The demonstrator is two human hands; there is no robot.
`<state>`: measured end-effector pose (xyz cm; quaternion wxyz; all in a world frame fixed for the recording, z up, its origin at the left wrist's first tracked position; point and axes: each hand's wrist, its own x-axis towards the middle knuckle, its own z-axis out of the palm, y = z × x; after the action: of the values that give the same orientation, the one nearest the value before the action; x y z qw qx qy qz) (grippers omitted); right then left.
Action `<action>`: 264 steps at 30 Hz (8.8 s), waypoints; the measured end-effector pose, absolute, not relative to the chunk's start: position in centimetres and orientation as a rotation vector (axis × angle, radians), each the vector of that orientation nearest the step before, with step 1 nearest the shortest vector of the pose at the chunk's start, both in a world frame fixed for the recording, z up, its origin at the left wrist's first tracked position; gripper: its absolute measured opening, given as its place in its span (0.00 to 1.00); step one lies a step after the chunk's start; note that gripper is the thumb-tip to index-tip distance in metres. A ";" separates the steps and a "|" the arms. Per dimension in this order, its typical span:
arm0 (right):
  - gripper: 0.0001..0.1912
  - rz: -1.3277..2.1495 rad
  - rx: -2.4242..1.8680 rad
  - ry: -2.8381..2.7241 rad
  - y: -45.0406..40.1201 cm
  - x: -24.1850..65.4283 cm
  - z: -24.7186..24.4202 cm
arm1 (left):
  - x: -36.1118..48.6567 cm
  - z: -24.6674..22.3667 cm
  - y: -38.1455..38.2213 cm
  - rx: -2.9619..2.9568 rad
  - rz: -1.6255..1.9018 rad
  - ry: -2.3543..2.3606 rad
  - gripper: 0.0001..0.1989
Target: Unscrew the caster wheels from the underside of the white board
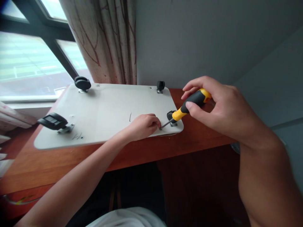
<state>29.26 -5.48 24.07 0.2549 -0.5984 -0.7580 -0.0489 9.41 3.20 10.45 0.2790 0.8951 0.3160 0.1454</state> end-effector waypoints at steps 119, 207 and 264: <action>0.13 0.433 -1.415 -1.003 -5.7 36.9 13.1 | 1.8 10.4 -3.6 2.735 0.625 0.828 0.17; 0.10 -0.078 -1.010 -1.851 2.7 11.5 18.0 | -10.5 1.4 -4.8 1.575 1.347 1.273 0.23; 0.19 0.230 -1.200 -1.831 -1.0 17.0 8.4 | -9.9 15.0 5.6 2.402 1.896 1.205 0.56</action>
<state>17.03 -1.00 8.38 0.4528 -0.4861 -0.7416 0.0932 -9.91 5.62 14.96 -0.0736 0.7283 0.3652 0.5751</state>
